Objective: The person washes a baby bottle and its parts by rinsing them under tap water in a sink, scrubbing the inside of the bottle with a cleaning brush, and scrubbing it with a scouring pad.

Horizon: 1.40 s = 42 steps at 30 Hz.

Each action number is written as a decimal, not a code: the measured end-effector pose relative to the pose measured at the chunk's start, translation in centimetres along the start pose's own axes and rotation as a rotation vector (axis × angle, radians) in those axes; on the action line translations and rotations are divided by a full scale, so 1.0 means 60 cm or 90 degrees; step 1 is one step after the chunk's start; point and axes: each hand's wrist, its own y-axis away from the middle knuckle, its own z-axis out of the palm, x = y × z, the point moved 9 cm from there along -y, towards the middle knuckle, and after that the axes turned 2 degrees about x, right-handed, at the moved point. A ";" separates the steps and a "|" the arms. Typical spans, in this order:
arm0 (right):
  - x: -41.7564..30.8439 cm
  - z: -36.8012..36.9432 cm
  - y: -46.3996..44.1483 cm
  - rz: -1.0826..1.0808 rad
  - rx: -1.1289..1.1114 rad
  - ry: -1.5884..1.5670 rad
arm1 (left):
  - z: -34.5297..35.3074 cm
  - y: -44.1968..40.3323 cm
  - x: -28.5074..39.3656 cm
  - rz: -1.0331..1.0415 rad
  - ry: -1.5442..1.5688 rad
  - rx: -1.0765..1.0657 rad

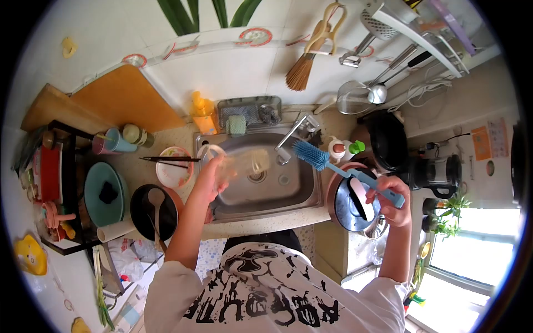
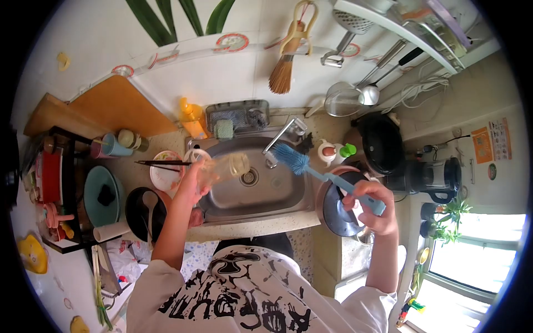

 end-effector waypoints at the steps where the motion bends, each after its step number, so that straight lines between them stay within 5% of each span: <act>1: -0.015 -0.003 -0.009 -0.039 0.038 -0.015 | 0.006 0.006 -0.007 -0.006 -0.001 -0.016; 5: -0.018 -0.065 -0.066 -0.048 0.151 0.219 | 0.017 0.002 -0.048 -0.028 0.041 0.007; 7: -0.052 -0.056 -0.113 -0.230 0.168 0.318 | 0.030 0.005 -0.062 -0.047 0.028 -0.053; 19: -0.112 -0.147 -0.341 -0.149 0.364 0.256 | 0.047 0.038 -0.098 -0.044 0.088 -0.095; 42: -0.143 -0.160 -0.442 -0.029 0.239 0.251 | 0.046 0.037 -0.125 -0.067 0.171 -0.146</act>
